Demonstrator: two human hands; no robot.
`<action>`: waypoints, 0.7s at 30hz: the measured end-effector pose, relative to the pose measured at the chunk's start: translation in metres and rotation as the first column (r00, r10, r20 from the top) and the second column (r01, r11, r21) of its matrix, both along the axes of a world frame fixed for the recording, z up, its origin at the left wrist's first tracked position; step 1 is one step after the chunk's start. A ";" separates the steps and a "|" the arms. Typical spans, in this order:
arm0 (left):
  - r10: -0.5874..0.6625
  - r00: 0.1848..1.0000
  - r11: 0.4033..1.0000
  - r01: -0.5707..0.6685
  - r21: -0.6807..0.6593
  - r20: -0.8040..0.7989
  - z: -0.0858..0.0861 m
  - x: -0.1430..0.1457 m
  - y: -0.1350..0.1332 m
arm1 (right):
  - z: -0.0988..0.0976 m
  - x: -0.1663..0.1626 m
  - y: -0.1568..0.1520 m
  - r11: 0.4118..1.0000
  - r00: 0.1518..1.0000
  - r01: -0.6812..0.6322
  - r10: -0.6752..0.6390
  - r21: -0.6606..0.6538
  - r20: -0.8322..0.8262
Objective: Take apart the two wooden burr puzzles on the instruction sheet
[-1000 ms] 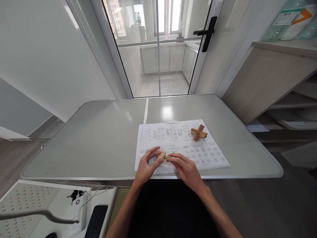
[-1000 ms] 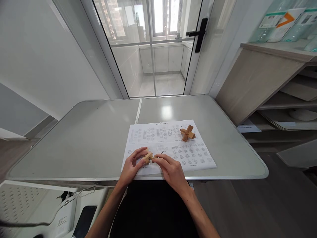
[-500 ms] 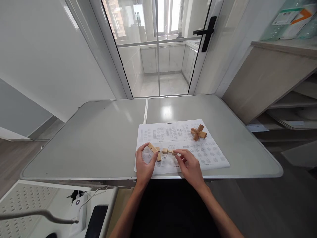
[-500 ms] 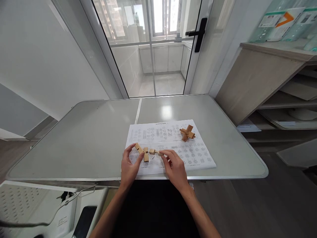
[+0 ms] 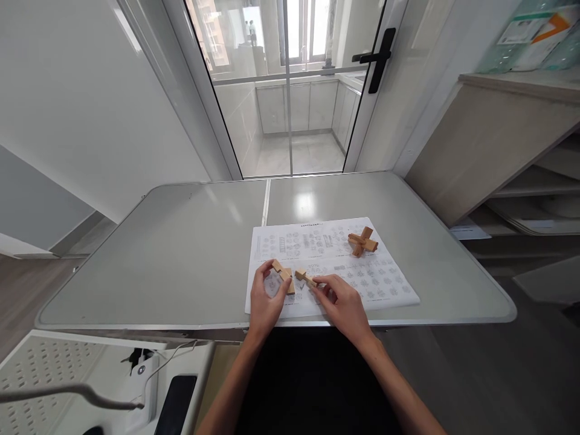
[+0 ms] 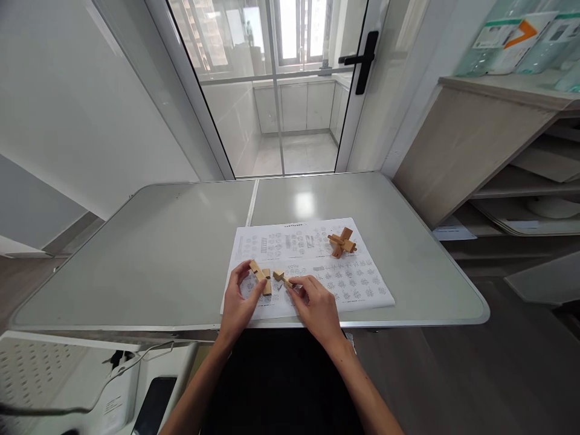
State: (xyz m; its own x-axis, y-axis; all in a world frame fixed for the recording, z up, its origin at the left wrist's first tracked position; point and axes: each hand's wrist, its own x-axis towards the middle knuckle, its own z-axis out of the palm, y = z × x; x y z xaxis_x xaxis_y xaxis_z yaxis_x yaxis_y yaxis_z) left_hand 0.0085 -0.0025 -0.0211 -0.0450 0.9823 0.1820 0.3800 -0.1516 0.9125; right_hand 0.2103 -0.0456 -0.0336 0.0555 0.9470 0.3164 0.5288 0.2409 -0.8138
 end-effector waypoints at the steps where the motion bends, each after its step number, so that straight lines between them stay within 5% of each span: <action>1: -0.017 1.000 1.000 0.017 -0.016 -0.003 0.002 -0.002 0.002 | 0.001 0.000 0.000 1.000 1.000 -0.005 0.005 -0.005 0.007; 10: -0.149 0.928 0.983 0.175 0.048 -0.342 0.009 -0.038 0.007 | 0.000 -0.001 0.001 1.000 0.997 -0.006 0.007 -0.013 0.081; 21: -0.327 0.845 0.923 0.382 0.049 -0.423 0.009 -0.035 0.009 | 0.003 -0.001 0.001 1.000 0.992 -0.028 0.030 -0.011 0.119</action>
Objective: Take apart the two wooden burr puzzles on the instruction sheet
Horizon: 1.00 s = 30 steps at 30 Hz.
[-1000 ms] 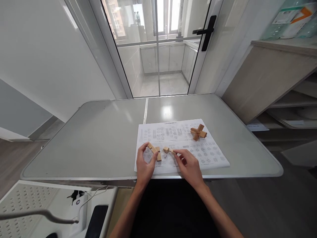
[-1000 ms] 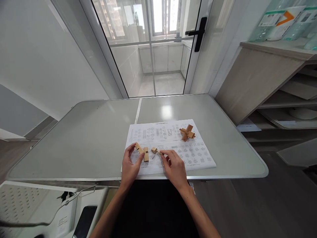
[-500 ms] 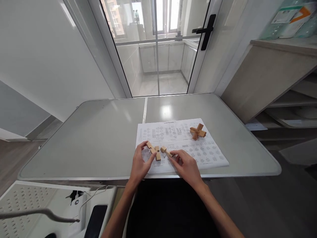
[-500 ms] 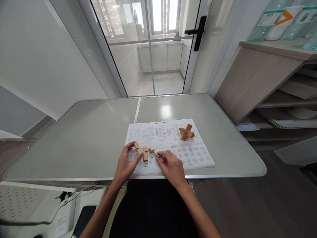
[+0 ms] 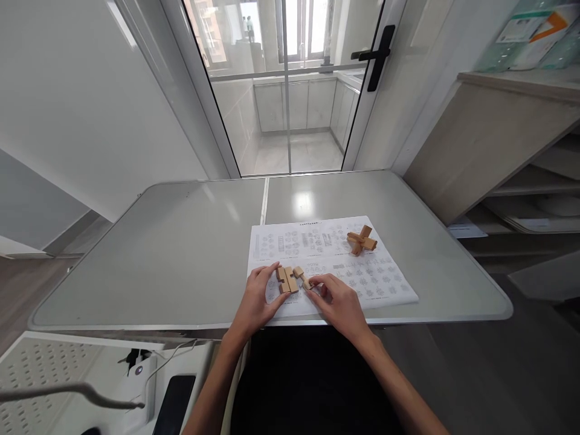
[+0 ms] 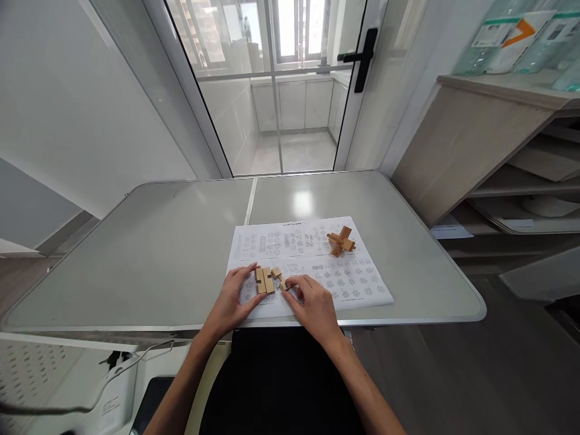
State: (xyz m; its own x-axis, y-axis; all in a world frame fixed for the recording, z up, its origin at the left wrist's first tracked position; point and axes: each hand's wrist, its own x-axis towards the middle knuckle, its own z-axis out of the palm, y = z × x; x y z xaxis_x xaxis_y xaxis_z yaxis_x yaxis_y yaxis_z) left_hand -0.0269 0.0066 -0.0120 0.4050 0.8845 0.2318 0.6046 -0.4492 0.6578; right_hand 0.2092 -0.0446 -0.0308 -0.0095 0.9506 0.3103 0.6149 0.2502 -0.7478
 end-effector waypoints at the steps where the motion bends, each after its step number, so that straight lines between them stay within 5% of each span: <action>1: -0.008 1.000 1.000 0.008 0.010 -0.009 0.001 0.001 0.000 | 0.000 0.000 0.000 1.000 1.000 -0.004 0.004 -0.001 0.000; 12: -0.042 0.997 0.993 0.050 0.110 -0.070 0.005 0.023 0.007 | 0.006 0.001 0.000 0.994 0.990 -0.099 0.095 -0.039 -0.100; 20: -0.195 0.979 0.980 0.196 0.019 -0.055 0.006 0.031 0.020 | 0.008 0.003 0.000 0.995 0.980 -0.077 0.064 -0.063 -0.188; 30: 0.130 0.990 0.976 -0.119 0.185 -0.048 -0.007 0.008 0.073 | 0.007 0.002 0.001 0.996 0.982 -0.057 0.044 -0.067 -0.182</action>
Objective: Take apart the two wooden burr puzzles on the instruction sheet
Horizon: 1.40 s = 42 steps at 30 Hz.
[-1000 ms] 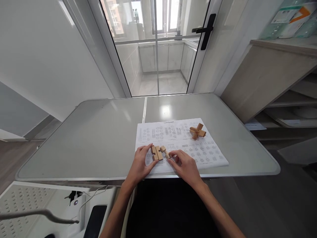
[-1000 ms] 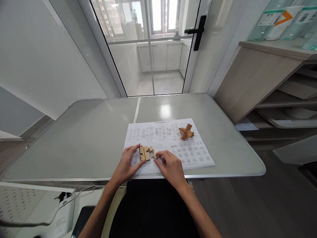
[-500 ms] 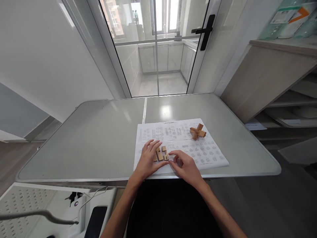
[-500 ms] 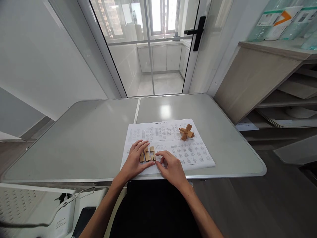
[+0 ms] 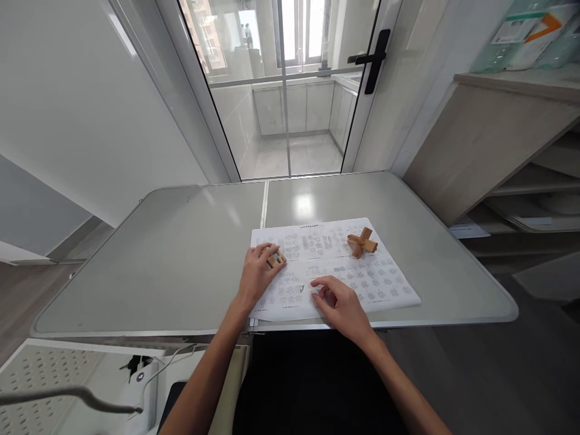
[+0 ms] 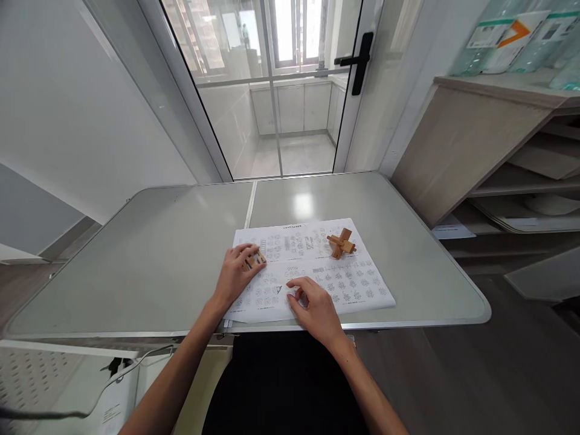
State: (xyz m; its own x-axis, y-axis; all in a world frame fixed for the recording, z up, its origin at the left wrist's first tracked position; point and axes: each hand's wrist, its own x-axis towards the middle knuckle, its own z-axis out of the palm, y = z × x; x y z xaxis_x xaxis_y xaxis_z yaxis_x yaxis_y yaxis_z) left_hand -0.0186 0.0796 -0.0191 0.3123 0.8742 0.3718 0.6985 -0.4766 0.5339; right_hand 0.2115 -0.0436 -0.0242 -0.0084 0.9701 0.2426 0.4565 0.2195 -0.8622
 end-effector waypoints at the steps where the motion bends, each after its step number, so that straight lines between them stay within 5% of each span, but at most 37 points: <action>1: 0.036 0.999 0.999 -0.036 0.010 0.008 0.000 -0.003 0.006 | 0.000 0.000 0.000 1.000 1.000 0.001 -0.001 -0.002 0.001; 6: 0.194 0.980 0.981 -0.195 0.021 0.043 -0.003 -0.015 0.030 | 0.000 0.000 0.000 1.000 1.000 0.001 -0.001 -0.007 0.002; 17: 0.283 0.958 0.959 -0.283 -0.001 0.037 -0.011 -0.016 0.055 | -0.001 0.001 -0.001 1.000 1.000 0.019 -0.019 -0.004 0.007; 24: 0.389 0.890 0.920 -0.364 -0.145 0.238 -0.005 -0.020 0.040 | -0.002 0.001 0.000 0.994 0.991 0.100 -0.105 -0.050 -0.088; 30: 0.495 0.774 0.867 -0.410 -0.283 0.394 -0.005 -0.025 0.009 | 0.002 0.018 0.009 0.978 0.886 0.172 -0.208 -0.122 -0.415; 37: 0.485 0.720 0.871 -0.345 -0.350 0.496 -0.006 -0.027 -0.040 | 0.000 0.063 0.034 0.839 0.641 0.485 -0.533 -0.246 -0.553; 42: 0.459 0.700 0.886 -0.315 -0.340 0.548 -0.008 -0.027 -0.050 | -0.015 0.084 0.047 0.780 0.655 0.549 -0.625 -0.301 -0.424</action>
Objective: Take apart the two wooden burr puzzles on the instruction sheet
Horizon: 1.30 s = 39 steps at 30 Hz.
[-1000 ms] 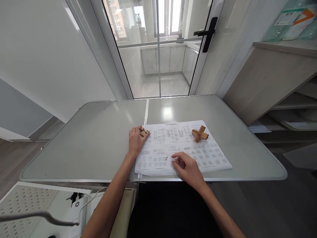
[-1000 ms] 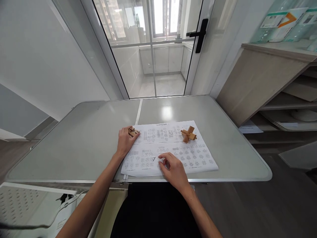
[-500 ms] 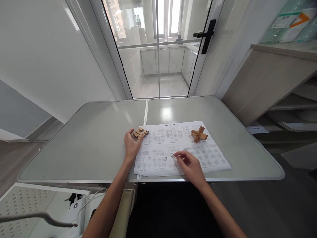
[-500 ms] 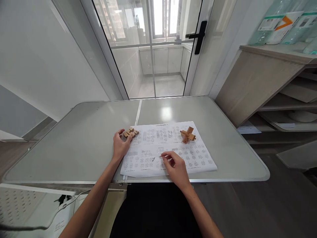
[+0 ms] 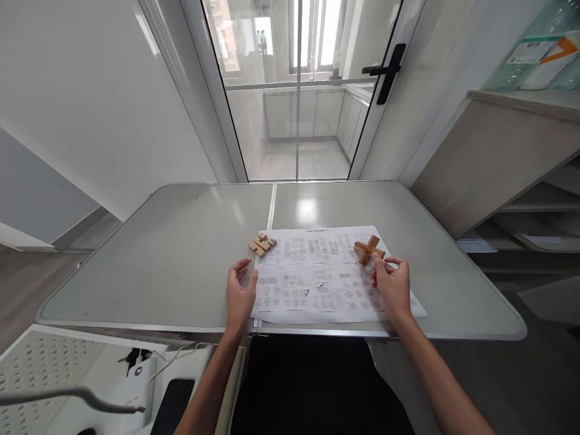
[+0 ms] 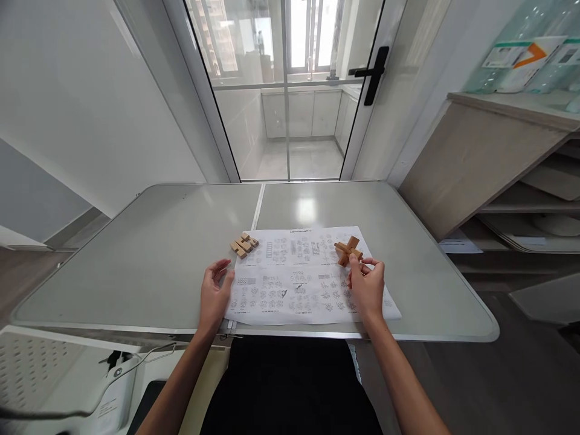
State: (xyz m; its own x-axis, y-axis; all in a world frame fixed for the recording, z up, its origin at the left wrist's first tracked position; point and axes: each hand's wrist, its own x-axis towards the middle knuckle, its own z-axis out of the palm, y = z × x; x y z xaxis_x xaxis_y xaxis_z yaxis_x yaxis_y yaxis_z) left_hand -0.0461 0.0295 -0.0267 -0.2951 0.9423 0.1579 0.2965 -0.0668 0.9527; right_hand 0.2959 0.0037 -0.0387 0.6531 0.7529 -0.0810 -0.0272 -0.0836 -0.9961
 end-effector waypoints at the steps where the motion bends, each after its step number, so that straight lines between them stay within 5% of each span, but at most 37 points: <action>1: -0.006 1.000 1.000 0.006 -0.003 0.009 0.000 0.000 0.000 | -0.002 0.002 0.002 0.999 1.000 -0.010 0.010 -0.031 0.018; 10: -0.029 0.999 0.999 0.030 -0.041 0.038 0.009 0.004 -0.003 | 0.001 0.005 0.010 0.977 0.973 -0.083 0.122 -0.198 0.196; 16: -0.042 0.999 0.997 0.041 -0.059 -0.020 0.007 0.003 -0.003 | 0.000 0.003 0.007 0.986 0.965 -0.098 0.127 -0.135 0.229; 21: -0.059 0.972 0.994 0.078 0.076 -0.229 0.022 0.008 -0.008 | 0.015 -0.007 -0.009 0.942 0.939 -0.336 0.334 0.005 0.077; 24: -0.154 0.919 0.944 0.245 0.220 -0.364 0.037 0.022 -0.015 | 0.026 -0.022 -0.022 0.857 0.858 -0.514 0.512 0.042 0.048; 30: -0.651 0.751 0.755 0.656 0.003 -0.111 0.043 0.055 -0.024 | 0.025 -0.058 -0.038 0.725 0.727 -0.686 0.683 0.061 0.065; 39: -0.753 0.641 0.644 0.764 -0.034 0.146 0.032 0.068 -0.018 | 0.016 -0.066 -0.044 0.673 0.675 -0.738 0.735 0.047 0.062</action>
State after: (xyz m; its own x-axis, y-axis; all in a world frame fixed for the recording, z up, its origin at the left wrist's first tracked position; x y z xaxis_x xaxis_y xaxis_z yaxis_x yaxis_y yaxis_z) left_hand 0.0224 0.0119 0.0054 0.5204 0.8501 0.0810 0.0738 -0.1392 0.9875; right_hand 0.2295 -0.0401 -0.0225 -0.1144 0.9934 -0.0049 0.0508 0.0010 -0.9987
